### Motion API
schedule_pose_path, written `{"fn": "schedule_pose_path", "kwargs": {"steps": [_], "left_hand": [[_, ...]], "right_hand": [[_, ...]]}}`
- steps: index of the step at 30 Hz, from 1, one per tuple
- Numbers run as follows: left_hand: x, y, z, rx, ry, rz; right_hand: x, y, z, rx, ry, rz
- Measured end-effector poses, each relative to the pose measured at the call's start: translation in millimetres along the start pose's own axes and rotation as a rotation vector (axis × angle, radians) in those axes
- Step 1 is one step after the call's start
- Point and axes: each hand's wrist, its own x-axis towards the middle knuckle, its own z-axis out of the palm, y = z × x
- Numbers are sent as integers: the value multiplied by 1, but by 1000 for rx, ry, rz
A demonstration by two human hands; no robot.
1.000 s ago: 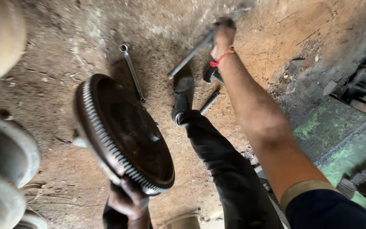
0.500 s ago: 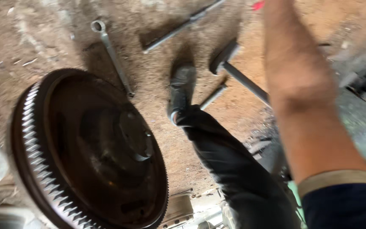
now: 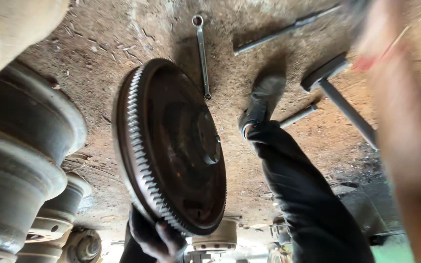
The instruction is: The person works on a large metal flywheel on the floor, using various wrenches and a hammer to loosen and remove bolts from the center, then fits a new ring or component onto the geared edge and hammers it into place.
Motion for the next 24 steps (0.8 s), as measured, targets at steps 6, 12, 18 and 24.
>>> {"fn": "schedule_pose_path", "kwargs": {"steps": [6, 12, 18, 24], "left_hand": [[5, -3, 0, -601, -91, -382], [13, -2, -2, -547, -174, -366], [37, -2, -12, -622, -132, -194], [60, 2, -9, -652, -140, -262]], "right_hand": [[-264, 33, 30, -190, -554, 211], [-370, 32, 109, -214, -490, -95], [-353, 65, 105, -421, -482, -180], [-359, 73, 109, -483, -397, -234]]}}
